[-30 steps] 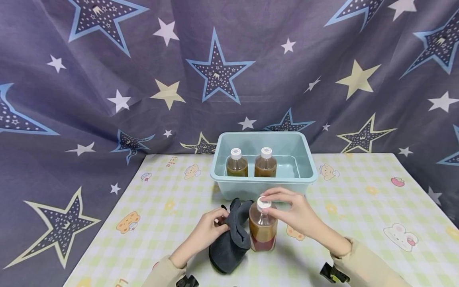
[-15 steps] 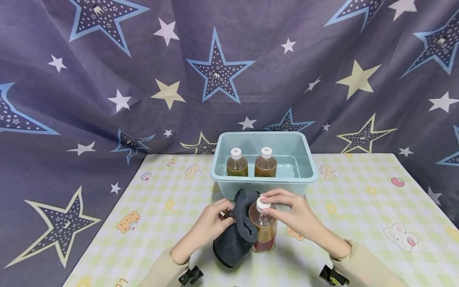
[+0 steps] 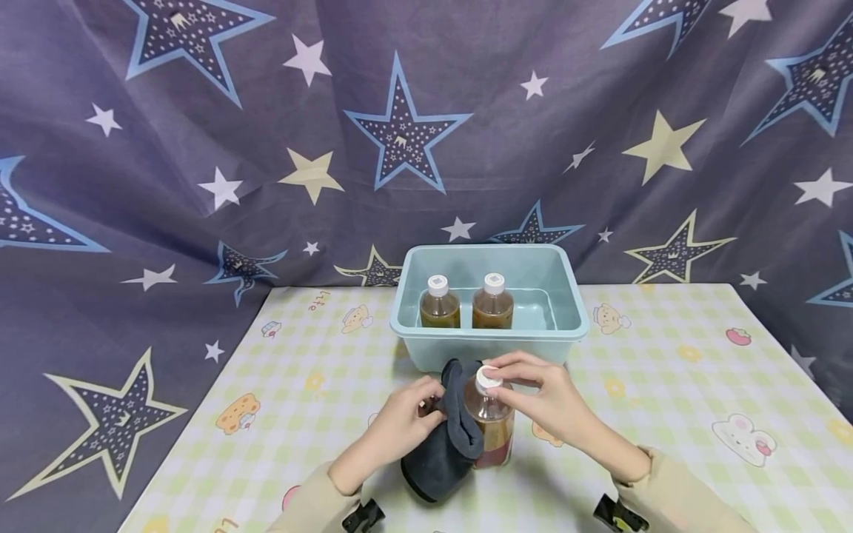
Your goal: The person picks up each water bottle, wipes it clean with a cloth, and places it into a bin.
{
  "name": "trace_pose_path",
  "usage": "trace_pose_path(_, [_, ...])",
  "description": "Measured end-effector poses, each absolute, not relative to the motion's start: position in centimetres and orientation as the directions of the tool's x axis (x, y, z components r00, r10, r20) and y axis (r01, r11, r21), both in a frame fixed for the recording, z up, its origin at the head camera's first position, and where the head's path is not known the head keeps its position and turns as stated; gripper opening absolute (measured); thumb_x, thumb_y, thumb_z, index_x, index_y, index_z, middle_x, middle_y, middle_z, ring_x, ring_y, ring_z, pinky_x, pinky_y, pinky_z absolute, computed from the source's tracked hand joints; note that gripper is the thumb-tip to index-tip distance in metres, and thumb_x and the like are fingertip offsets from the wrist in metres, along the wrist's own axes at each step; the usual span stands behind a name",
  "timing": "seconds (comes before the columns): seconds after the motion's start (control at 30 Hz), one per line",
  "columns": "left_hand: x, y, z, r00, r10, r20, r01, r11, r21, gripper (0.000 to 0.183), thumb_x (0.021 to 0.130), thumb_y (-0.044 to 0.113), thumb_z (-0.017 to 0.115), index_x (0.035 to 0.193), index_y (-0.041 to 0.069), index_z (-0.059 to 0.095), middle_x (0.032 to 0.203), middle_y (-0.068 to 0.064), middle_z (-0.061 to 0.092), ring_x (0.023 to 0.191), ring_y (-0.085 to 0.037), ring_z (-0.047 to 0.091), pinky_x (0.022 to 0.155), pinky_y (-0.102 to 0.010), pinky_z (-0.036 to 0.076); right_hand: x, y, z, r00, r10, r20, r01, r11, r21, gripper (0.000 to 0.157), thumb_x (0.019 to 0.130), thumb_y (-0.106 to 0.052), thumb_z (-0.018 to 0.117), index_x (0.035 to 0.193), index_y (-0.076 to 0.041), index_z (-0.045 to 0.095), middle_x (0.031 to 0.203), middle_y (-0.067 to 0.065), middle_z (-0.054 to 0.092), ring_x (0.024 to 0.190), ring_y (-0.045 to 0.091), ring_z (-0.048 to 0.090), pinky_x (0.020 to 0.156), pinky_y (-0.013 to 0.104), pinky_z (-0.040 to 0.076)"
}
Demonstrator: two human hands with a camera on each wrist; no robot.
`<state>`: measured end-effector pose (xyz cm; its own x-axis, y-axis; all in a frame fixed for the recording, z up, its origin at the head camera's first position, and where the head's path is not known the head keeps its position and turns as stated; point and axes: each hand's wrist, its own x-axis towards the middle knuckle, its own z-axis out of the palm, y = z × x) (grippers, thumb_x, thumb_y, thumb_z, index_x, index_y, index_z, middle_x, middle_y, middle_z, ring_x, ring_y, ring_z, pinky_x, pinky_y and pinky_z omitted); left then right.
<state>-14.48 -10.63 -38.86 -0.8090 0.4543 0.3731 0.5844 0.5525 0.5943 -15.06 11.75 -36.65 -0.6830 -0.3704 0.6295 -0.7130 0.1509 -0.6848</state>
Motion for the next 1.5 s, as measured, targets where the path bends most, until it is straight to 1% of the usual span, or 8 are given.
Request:
trace_pose_path(0.2, [-14.6,-10.6,-39.9,-0.824,0.460,0.329,0.561,0.587,0.584,0.019,0.073,0.000,0.065,0.075,0.014,0.052,0.071,0.005,0.045,0.063,-0.009,0.044,0.055,-0.019,0.036,-14.9,11.7,-36.6,-0.692,-0.368,0.621,-0.704,0.156,-0.693,0.020,0.074,0.000,0.067,0.094,-0.002,0.067,0.100,0.008,0.061,0.089,0.011,0.059,0.077,0.025,0.047])
trace_pose_path(0.4, [-14.7,-10.7,-40.8,-0.836,0.461,0.298,0.542,0.611,0.576,0.017,0.074,0.003,0.065,0.075,0.015,0.052,0.072,0.005,0.047,0.063,-0.009,0.045,0.057,-0.019,0.037,-14.8,11.7,-36.6,-0.702,-0.371,0.608,-0.693,0.162,-0.702,0.020,0.075,-0.001,0.067,0.094,-0.004,0.067,0.102,0.008,0.061,0.089,0.012,0.059,0.077,0.026,0.047])
trace_pose_path(0.67, [-15.2,-10.6,-42.1,-0.848,0.475,0.236,0.515,0.631,0.580,0.017,0.073,0.001,0.062,0.075,0.014,0.051,0.072,0.004,0.047,0.063,-0.008,0.045,0.056,-0.019,0.037,-14.7,11.7,-36.6,-0.713,-0.363,0.600,-0.681,0.152,-0.717,0.019,0.075,-0.001,0.066,0.093,-0.004,0.067,0.102,0.008,0.061,0.089,0.011,0.059,0.077,0.026,0.047])
trace_pose_path(0.97, [-16.0,-10.6,-43.9,-0.847,0.504,0.167,0.502,0.658,0.561,0.017,0.072,-0.001,0.063,0.075,0.009,0.049,0.068,0.002,0.045,0.060,-0.008,0.042,0.053,-0.019,0.034,-14.7,11.6,-36.6,-0.713,-0.363,0.600,-0.675,0.123,-0.727,0.019,0.075,0.000,0.066,0.093,-0.002,0.067,0.102,0.010,0.061,0.089,0.012,0.059,0.078,0.026,0.047])
trace_pose_path(1.2, [-16.1,-10.6,-44.4,-0.845,0.509,0.167,0.509,0.668,0.543,0.018,0.071,0.000,0.062,0.072,0.011,0.048,0.065,0.001,0.044,0.056,-0.005,0.038,0.051,-0.018,0.032,-14.7,11.6,-36.6,-0.720,-0.363,0.591,-0.665,0.120,-0.737,0.018,0.076,-0.001,0.065,0.094,-0.003,0.067,0.103,0.009,0.061,0.089,0.012,0.059,0.078,0.027,0.047])
trace_pose_path(1.5, [-16.0,-10.8,-44.5,-0.849,0.494,0.186,0.505,0.657,0.560,0.017,0.071,-0.001,0.063,0.075,0.011,0.052,0.068,0.002,0.047,0.058,-0.005,0.041,0.052,-0.018,0.034,-14.7,11.6,-36.7,-0.712,-0.366,0.599,-0.674,0.117,-0.729,0.018,0.075,0.000,0.065,0.093,-0.003,0.067,0.103,0.010,0.060,0.090,0.012,0.059,0.078,0.027,0.047])
